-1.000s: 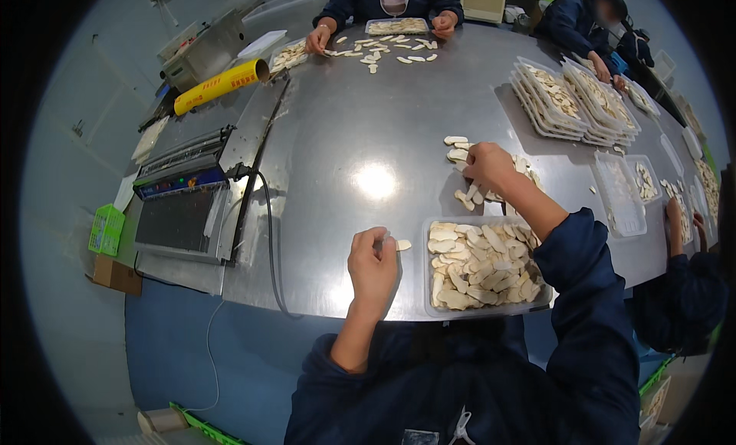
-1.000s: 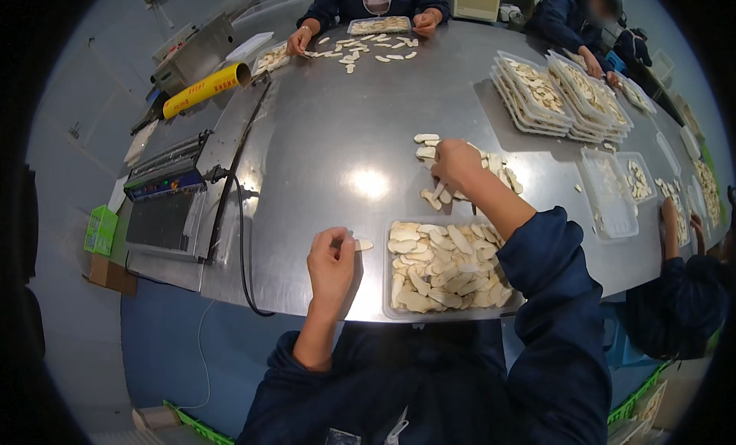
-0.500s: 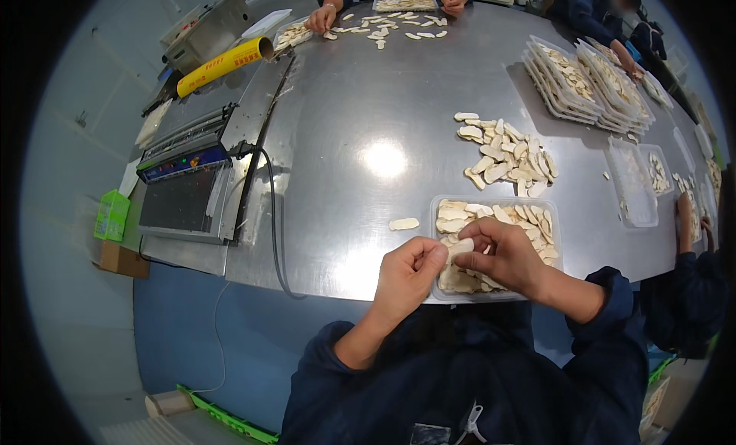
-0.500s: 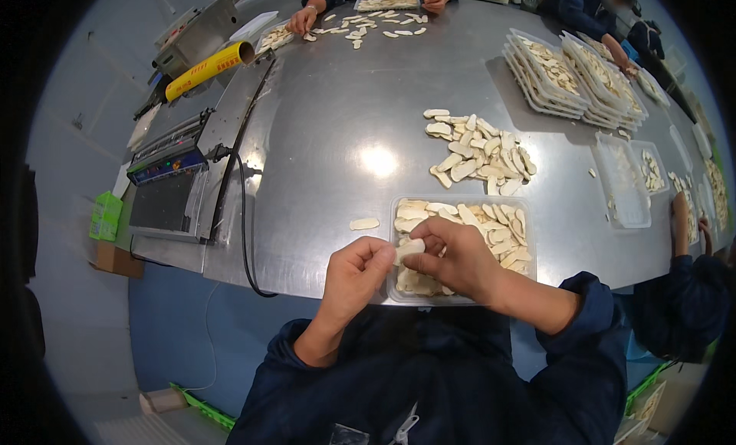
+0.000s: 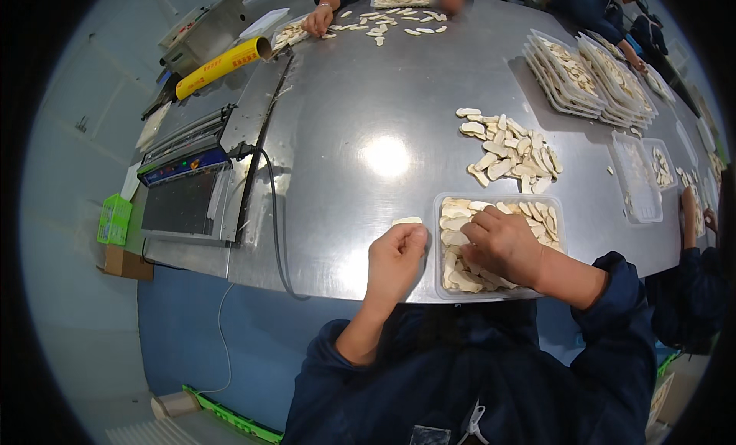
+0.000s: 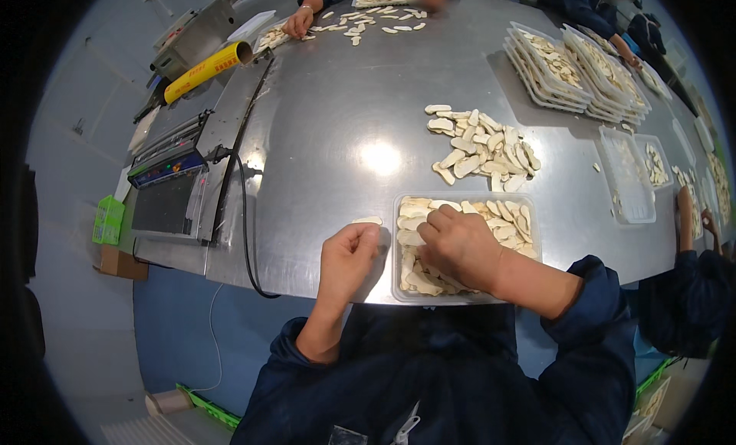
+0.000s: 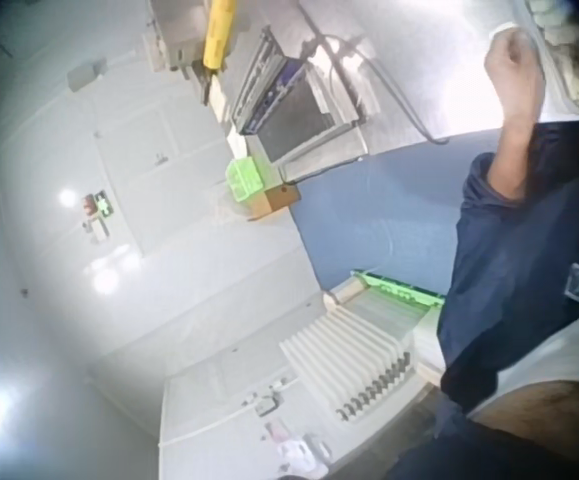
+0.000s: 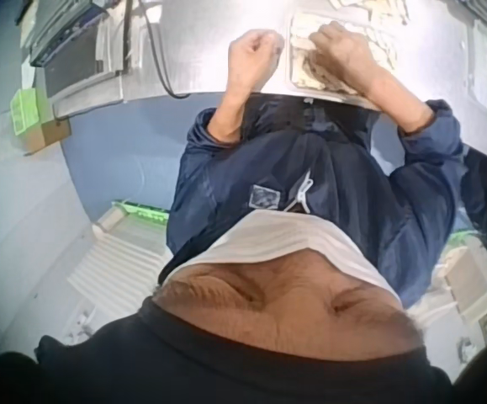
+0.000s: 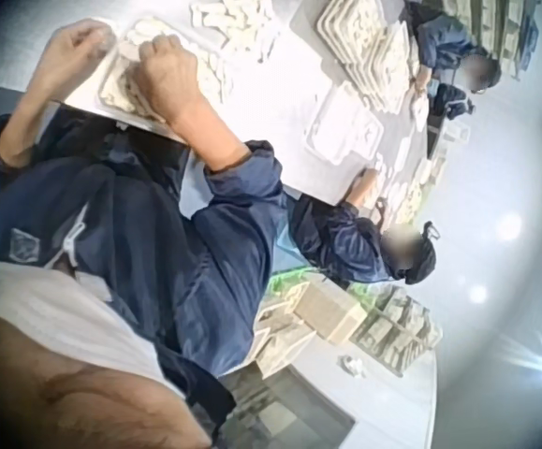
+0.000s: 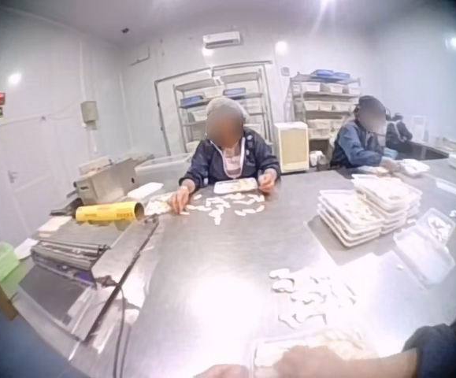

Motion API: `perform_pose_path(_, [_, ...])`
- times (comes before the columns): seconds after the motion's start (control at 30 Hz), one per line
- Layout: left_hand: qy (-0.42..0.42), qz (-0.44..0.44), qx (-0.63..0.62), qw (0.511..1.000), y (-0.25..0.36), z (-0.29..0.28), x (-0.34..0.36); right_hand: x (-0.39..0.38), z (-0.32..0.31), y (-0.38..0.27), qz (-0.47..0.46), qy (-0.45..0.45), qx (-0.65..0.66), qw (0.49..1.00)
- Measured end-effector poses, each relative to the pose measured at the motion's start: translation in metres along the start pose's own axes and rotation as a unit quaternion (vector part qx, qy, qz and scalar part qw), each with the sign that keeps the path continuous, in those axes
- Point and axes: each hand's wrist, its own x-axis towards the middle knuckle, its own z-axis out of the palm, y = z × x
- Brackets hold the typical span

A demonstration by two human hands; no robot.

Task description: The person arranges sliced white food items by hand into a clear plastic tray on a stainless steel table. They pick up pieces from a pile and place them neatly in rows within the tray.

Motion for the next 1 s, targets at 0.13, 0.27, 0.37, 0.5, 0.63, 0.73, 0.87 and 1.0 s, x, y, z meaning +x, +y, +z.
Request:
perform_pose_path(0.13, [0.037, 0.028, 0.020, 0.999, -0.011, -0.005, 0.002, 0.003, 0.000, 0.001, 0.028, -0.021, 0.009, 0.999])
perform_pose_path(0.27, [0.091, 0.083, 0.067, 0.990, -0.014, -0.015, 0.003, -0.004, -0.014, 0.004, 0.097, -0.003, 0.036, 0.995])
perform_pose_path(0.37, [0.148, 0.168, 0.259, 0.939, -0.009, -0.020, 0.008, -0.017, -0.023, 0.015, 0.159, 0.029, 0.035, 0.986])
perform_pose_path(0.5, [0.136, 0.241, 0.399, 0.874, -0.010, -0.013, 0.009, -0.019, -0.033, 0.014, 0.178, 0.046, 0.016, 0.983])
perform_pose_path(0.63, [0.126, 0.182, 0.318, 0.922, -0.014, -0.020, 0.010, -0.022, -0.035, 0.007, 0.155, 0.071, 0.029, 0.985])
perform_pose_path(0.73, [0.051, 0.086, 0.137, 0.986, -0.008, -0.019, 0.000, -0.019, -0.034, -0.006, 0.114, 0.112, 0.050, 0.986])
perform_pose_path(0.87, [-0.111, 0.058, 0.029, 0.992, 0.016, -0.003, -0.025, -0.012, -0.025, -0.035, 0.068, 0.083, 0.080, 0.991])
perform_pose_path(1.0, [-0.182, -0.014, -0.023, 0.983, 0.021, 0.000, -0.025, -0.017, -0.019, -0.034, 0.045, 0.026, 0.085, 0.995])
